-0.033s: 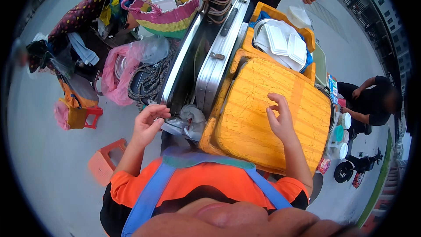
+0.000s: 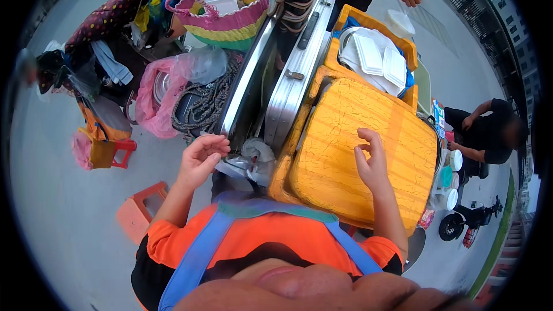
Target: The person scoops a white liquid from a metal pot into small plastic cups, places the cups into plastic bags, and hands them to customers. The person also retrieves eggs from a basket, places them in a bag, and hands them to a customer.
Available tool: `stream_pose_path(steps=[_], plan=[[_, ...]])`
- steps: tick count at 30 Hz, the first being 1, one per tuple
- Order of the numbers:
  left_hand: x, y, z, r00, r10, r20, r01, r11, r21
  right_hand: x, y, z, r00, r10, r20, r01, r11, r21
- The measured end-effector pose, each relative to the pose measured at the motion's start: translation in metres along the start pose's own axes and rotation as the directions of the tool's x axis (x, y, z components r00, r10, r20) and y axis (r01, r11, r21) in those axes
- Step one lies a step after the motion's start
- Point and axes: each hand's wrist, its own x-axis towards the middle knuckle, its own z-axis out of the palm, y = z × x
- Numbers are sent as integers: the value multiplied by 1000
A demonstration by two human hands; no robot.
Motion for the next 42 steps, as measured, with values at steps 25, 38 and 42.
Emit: stream_pose_path(steps=[25, 38, 42], plan=[[-7, -55, -291, 916, -272, -295, 308, 948, 84, 72, -181, 275, 961, -270, 56, 254, 788, -561], [-107, -47, -299, 859, -340, -383, 394, 917, 69, 70, -186, 278, 971, -239, -13, 214, 892, -399], [-72, -44, -345, 866, -314, -389, 381, 918, 108, 118, -212, 268, 959, -280, 44, 266, 836, -480]])
